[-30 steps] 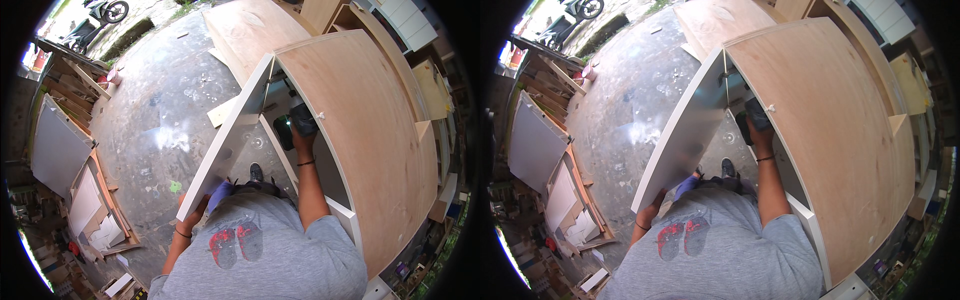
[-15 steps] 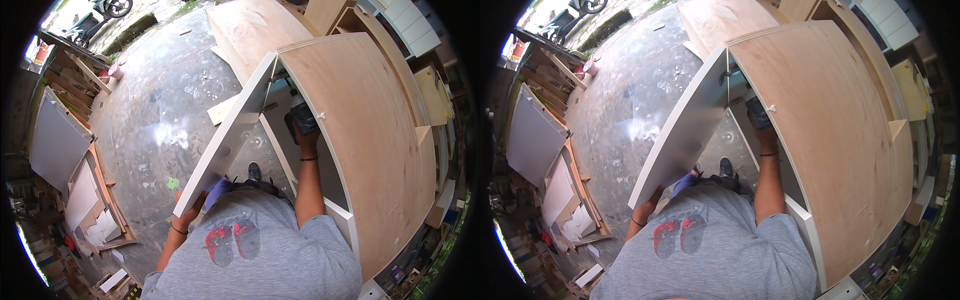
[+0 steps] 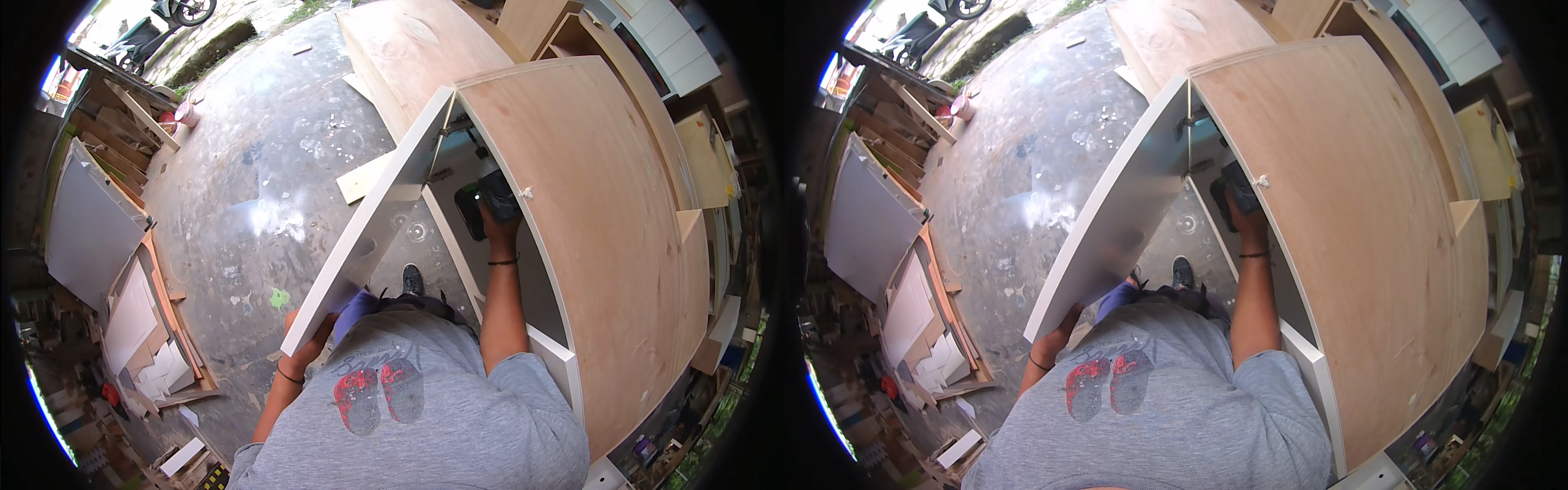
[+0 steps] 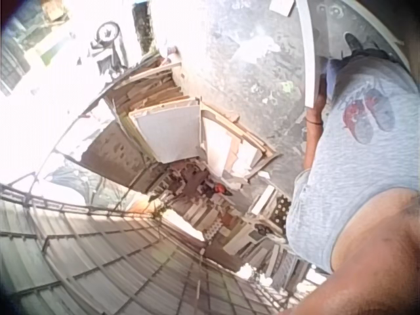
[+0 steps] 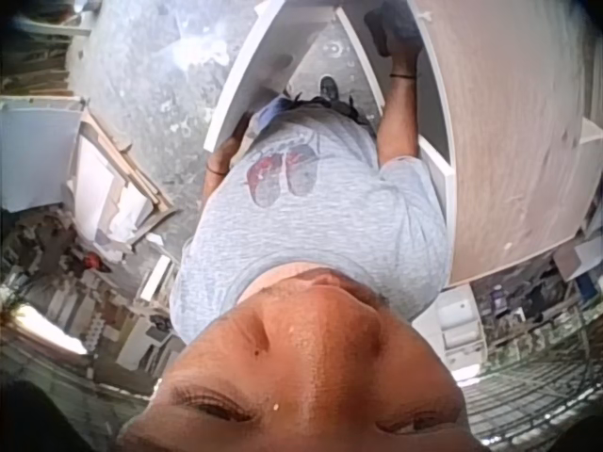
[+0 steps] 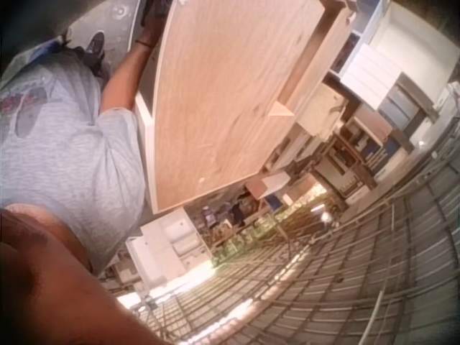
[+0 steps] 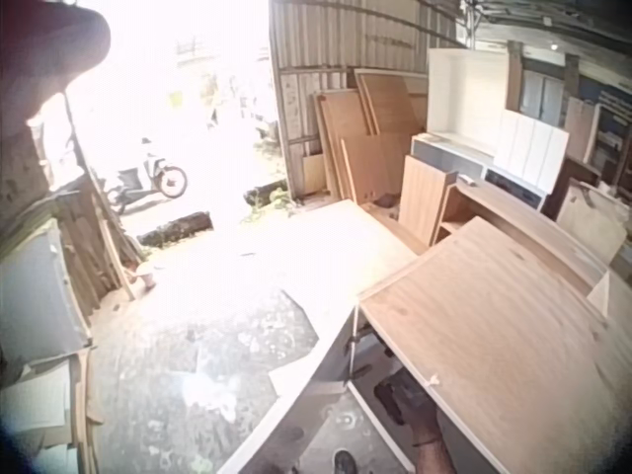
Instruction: The person installs hinges on a white cabinet door using a power drill. They position the door against the cabinet frame and secure the metal hinges with screws.
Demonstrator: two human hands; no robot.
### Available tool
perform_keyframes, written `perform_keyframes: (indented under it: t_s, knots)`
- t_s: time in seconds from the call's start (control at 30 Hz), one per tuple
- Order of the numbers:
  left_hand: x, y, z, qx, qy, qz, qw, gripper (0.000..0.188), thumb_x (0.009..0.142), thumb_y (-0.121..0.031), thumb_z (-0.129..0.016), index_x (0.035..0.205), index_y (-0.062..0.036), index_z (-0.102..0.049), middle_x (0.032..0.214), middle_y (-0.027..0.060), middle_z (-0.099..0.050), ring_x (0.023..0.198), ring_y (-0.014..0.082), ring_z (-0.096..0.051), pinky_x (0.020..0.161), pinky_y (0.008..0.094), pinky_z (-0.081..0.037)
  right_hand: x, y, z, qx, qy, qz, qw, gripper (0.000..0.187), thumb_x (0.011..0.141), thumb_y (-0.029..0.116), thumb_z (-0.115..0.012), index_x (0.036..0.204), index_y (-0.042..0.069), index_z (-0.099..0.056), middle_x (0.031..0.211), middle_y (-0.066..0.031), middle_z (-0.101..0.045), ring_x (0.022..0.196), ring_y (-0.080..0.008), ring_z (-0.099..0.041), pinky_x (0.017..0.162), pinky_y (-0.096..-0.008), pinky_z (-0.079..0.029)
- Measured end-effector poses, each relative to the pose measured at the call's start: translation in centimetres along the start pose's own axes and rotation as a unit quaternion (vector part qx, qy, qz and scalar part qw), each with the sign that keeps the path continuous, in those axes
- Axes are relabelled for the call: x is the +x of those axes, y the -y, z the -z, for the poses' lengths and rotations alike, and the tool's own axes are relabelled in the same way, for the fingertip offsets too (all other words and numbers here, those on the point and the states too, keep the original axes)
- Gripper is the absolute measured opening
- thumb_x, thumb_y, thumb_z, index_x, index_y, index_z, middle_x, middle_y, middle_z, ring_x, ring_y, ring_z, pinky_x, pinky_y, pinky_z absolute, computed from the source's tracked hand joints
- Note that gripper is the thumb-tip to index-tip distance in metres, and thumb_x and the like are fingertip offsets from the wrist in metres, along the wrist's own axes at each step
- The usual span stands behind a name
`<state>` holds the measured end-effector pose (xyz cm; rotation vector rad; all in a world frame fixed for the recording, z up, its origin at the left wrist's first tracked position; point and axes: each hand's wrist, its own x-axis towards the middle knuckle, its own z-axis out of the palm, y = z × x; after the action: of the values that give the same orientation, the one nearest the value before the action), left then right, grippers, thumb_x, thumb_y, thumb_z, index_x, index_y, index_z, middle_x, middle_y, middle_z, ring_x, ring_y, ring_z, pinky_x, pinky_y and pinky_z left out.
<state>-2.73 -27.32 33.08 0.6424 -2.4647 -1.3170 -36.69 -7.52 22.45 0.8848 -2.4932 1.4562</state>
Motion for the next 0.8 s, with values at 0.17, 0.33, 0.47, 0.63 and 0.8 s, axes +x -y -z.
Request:
perform_keyframes:
  t_s: [0.17,0.33,0.47,0.63,0.8]
  knots:
    - [-0.2,0.4,-0.1,0.003,-0.009,-0.002,1.0,0.009,0.077,-0.004,-0.067,0.081,0.0009,-0.061,0.065,0.0123,-0.06,0.056,0.022,-0.059,0.052,0.0313,-0.044,0.1,0.7,0.2,-0.004,0.003,-0.018,1.0,0.031,0.084,0.024,-0.061,0.109,0.006,-0.063,0.108,-0.0117,-0.064,0.106,-0.0271,-0.058,0.094,-0.0381,-0.042]
    - [0.1,0.0,-0.2,0.006,-0.016,-0.028,0.999,0.009,0.076,-0.005,-0.068,0.081,0.0001,-0.061,0.065,0.0117,-0.06,0.055,0.0222,-0.058,0.051,0.0317,-0.044,0.7,1.7,-0.8,0.122,-0.096,-0.071,0.985,0.025,0.073,0.007,-0.069,0.097,0.002,-0.065,0.094,-0.0107,-0.066,0.089,-0.0247,-0.063,0.082,-0.0356,-0.048]
    - [-0.3,0.6,-0.2,0.012,-0.007,-0.036,0.999,0.01,0.076,-0.004,-0.068,0.082,0.0001,-0.062,0.066,0.0116,-0.06,0.055,0.0222,-0.058,0.052,0.0315,-0.044,0.6,1.5,-0.4,0.018,-0.082,0.025,0.996,0.025,0.072,0.007,-0.068,0.096,0.002,-0.065,0.094,-0.0098,-0.066,0.091,-0.0235,-0.063,0.082,-0.0356,-0.047]
    - [-0.2,0.5,-0.2,-0.009,-0.003,-0.008,1.0,0.011,0.076,-0.004,-0.068,0.083,0.0005,-0.062,0.068,0.0123,-0.061,0.057,0.0218,-0.059,0.053,0.031,-0.045,0.4,2.4,-0.3,0.073,-0.069,-0.048,0.994,0.025,0.072,0.007,-0.068,0.097,0.002,-0.065,0.093,-0.0097,-0.066,0.091,-0.023,-0.063,0.082,-0.0359,-0.047]
    - [-0.5,1.1,-0.4,-0.004,-0.007,-0.023,1.0,0.012,0.076,-0.005,-0.069,0.085,0.0005,-0.062,0.068,0.0121,-0.061,0.058,0.0215,-0.059,0.053,0.0309,-0.045,0.3,2.3,-0.5,0.113,-0.076,-0.051,0.989,0.023,0.073,0.01,-0.069,0.095,0.001,-0.065,0.091,-0.0095,-0.066,0.088,-0.0224,-0.062,0.081,-0.0356,-0.047]
